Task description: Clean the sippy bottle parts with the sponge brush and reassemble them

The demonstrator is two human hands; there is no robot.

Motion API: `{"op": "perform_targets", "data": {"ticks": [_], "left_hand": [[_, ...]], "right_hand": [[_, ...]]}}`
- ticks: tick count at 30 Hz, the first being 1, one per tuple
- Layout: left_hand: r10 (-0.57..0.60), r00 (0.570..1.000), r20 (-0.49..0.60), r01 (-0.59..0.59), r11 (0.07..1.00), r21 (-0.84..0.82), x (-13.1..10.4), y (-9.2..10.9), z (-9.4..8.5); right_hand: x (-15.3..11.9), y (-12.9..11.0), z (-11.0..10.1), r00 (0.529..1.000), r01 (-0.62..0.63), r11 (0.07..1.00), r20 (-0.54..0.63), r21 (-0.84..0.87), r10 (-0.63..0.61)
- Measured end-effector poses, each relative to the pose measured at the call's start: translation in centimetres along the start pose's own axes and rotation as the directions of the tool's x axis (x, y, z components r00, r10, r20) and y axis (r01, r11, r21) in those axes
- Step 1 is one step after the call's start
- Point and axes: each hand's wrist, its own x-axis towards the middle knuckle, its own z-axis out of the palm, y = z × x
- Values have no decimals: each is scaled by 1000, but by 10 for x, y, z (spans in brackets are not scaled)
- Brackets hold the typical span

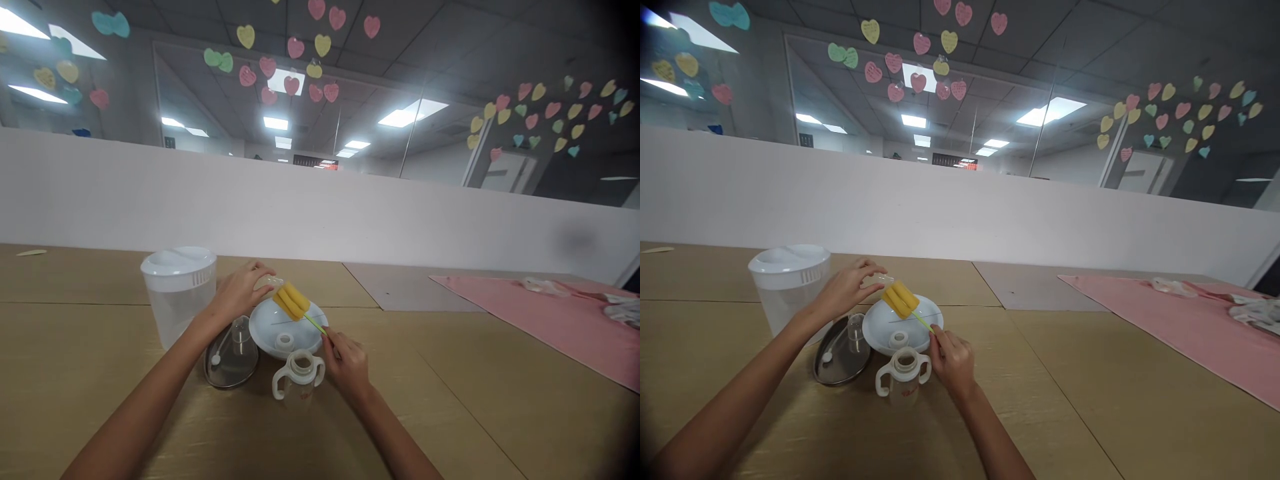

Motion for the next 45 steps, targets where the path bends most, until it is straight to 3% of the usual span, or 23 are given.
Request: {"op": "perform_targets", "data": {"ticks": [4,9,13,16,19,25,32,34,36,37,40,42,45], "left_hand": [[50,996,-70,-55,996,-67,-1,5,-2],[40,992,-117,-76,942,-327,-2,17,-5],[48,999,3,-37,805,-592,-3,24,-3],[86,987,132,29,728,-685,-4,27,-2],[94,972,214,66,768,-637,-5,29,-4],[45,990,134,9,926,-377,-5,22,-13],[-51,991,123,67,989,-134,-9,11,-40],[-77,981,176,88,995,-52,-12,4,-47],[-114,941,320,121,993,-1,-15,-3,-48],[-140,900,414,141,990,28,-16,-5,-46],[-233,728,645,160,972,171,-17,-5,-25],[-293,644,707,136,953,270,-15,0,-7],[-345,581,737,156,936,315,-11,7,14]], "right_hand": [[1,-1,-1,1000,8,1000,2,-1,-8],[1,-2,-2,1000,11,1000,23,4,-12],[1,-2,-2,1000,16,1000,27,5,-16],[0,-2,-2,1000,21,1000,7,-3,-21],[-1,-2,-3,999,53,998,4,-20,-53],[-1,-3,-2,998,66,997,-3,-50,-67],[2,-3,-2,1000,-25,1000,-11,0,25],[3,-2,-3,996,-81,997,-33,13,81],[4,-2,-3,990,-134,991,-44,20,135],[4,-2,-3,987,-153,988,-45,23,154],[3,0,-2,987,-159,987,-35,20,159],[2,1,-2,990,-136,991,-19,15,136],[1,2,-1,993,-117,993,-12,6,117]]}}
